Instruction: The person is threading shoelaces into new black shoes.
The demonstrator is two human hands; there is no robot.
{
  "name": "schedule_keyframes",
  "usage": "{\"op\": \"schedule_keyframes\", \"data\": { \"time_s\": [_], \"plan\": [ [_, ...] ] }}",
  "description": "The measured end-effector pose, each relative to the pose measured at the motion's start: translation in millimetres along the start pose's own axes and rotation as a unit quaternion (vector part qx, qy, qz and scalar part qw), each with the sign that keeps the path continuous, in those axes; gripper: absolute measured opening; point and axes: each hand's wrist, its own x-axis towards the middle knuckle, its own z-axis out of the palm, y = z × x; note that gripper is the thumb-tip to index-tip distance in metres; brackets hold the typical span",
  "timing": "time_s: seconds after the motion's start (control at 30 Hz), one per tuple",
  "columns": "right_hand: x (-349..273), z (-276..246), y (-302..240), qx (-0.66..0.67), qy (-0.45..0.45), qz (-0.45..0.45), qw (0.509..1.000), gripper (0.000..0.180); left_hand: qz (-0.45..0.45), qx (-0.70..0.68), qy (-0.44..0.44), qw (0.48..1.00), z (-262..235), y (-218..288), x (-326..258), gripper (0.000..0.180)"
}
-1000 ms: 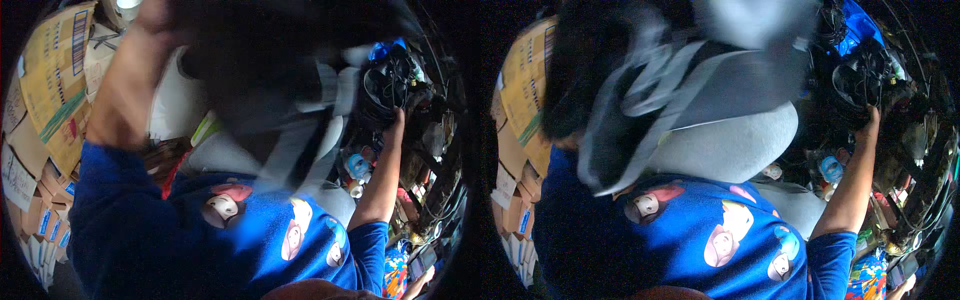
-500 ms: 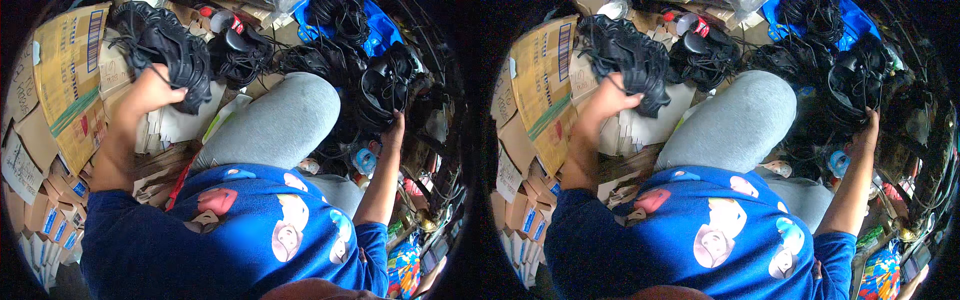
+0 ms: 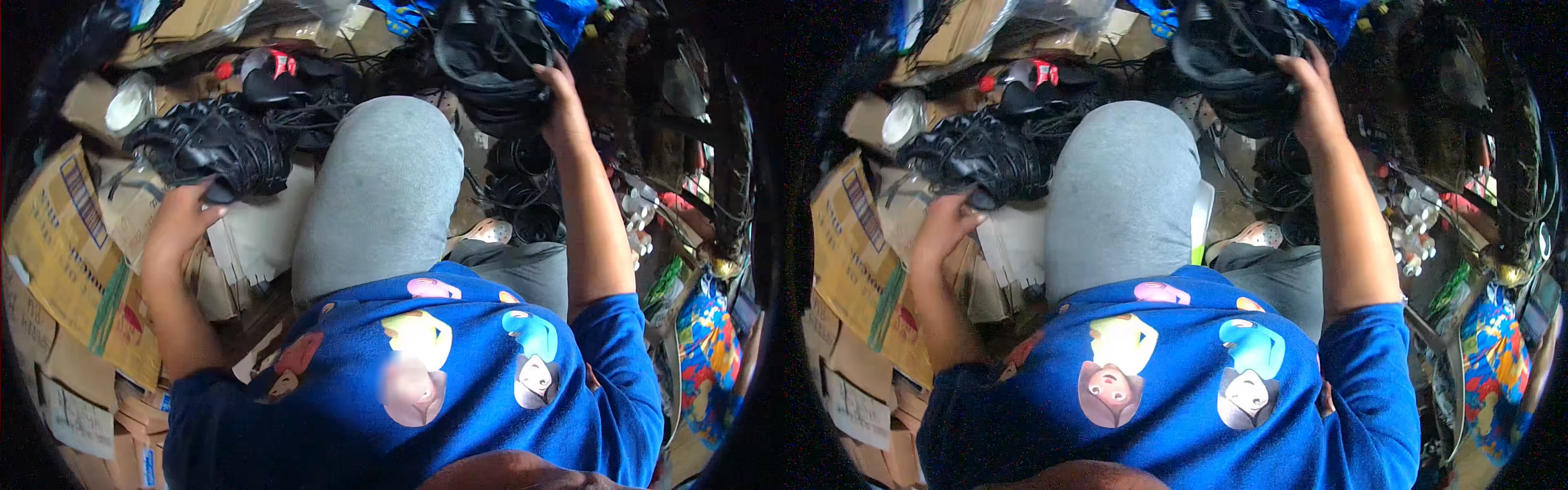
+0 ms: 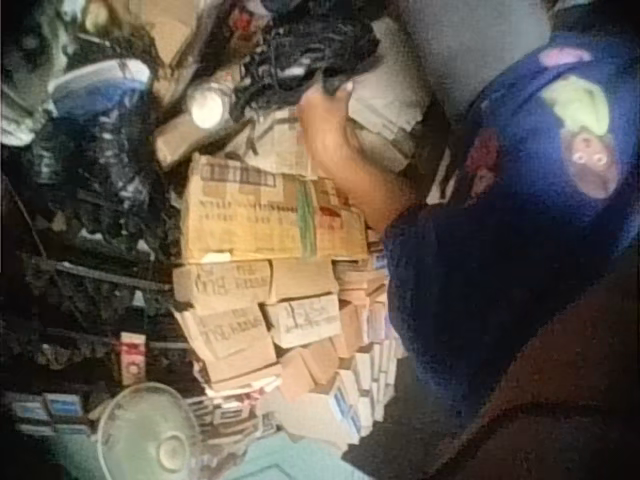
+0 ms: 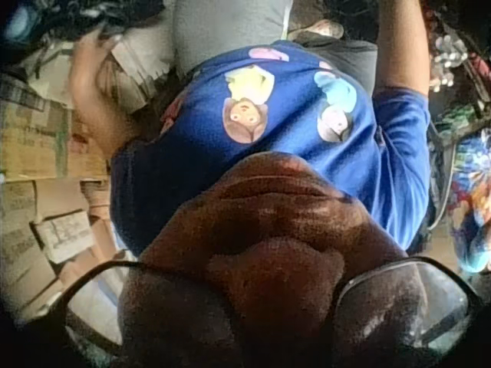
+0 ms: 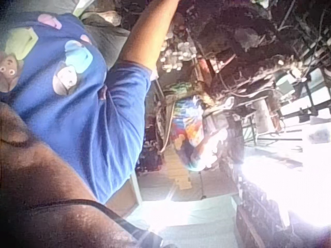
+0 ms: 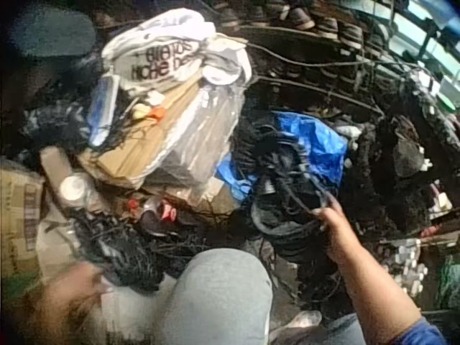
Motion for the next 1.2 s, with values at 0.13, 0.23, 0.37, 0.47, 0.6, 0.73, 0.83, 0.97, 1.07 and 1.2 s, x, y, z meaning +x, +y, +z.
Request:
{"op": "schedule_keyframes", "data": {
  "time_s": [0.13, 0.23, 0.37, 0.47, 0.6, 0.73, 0.83, 0.97, 1.07, 1.2],
  "plan": [
    [-2.1, 33.2, 6.8, 0.005, -0.031, 0.010, 0.999, 0.091, 0.201, -0.300, 0.087, 0.929, -28.1, 88.8, 3.9, 0.020],
    [0.3, 60.1, -1.4, -0.036, -0.021, -0.013, 0.999, 0.077, 0.451, -0.227, 0.139, 0.852, -9.3, 175.9, 83.2, 0.026],
    [10.3, 84.4, -16.8, -0.021, -0.045, 0.060, 0.997, 0.095, 0.404, -0.051, 0.085, 0.909, 3.7, 244.3, 157.6, 0.054],
    [22.0, 81.0, -20.5, -0.010, -0.070, 0.081, 0.994, 0.099, 0.394, -0.029, 0.023, 0.918, 11.2, 264.2, 190.2, 0.053],
    [42.4, 50.5, 5.7, 0.091, -0.160, 0.102, 0.978, 0.104, 0.320, -0.224, -0.054, 0.919, 34.7, 250.0, 210.7, 0.045],
    [33.6, -28.3, 66.1, -0.064, -0.026, 0.035, 0.997, 0.040, 0.300, -0.332, -0.079, 0.891, 45.1, 225.6, 221.2, 0.035],
    [18.3, -31.9, 160.7, -0.285, -0.041, 0.199, 0.937, 0.029, 0.273, -0.360, -0.117, 0.884, 45.7, 221.5, 229.2, 0.031],
    [15.0, -11.9, 241.6, -0.568, -0.112, 0.087, 0.811, 0.053, 0.281, -0.356, -0.127, 0.882, 46.7, 223.3, 234.1, 0.030],
    [21.2, -10.1, 238.6, -0.577, -0.168, 0.159, 0.783, 0.049, 0.252, -0.365, -0.147, 0.884, 48.2, 220.4, 233.7, 0.030],
    [8.8, -27.9, 187.2, -0.270, -0.120, 0.321, 0.900, 0.039, 0.257, -0.382, -0.147, 0.876, 51.0, 218.3, 231.8, 0.031]
  ]
}}
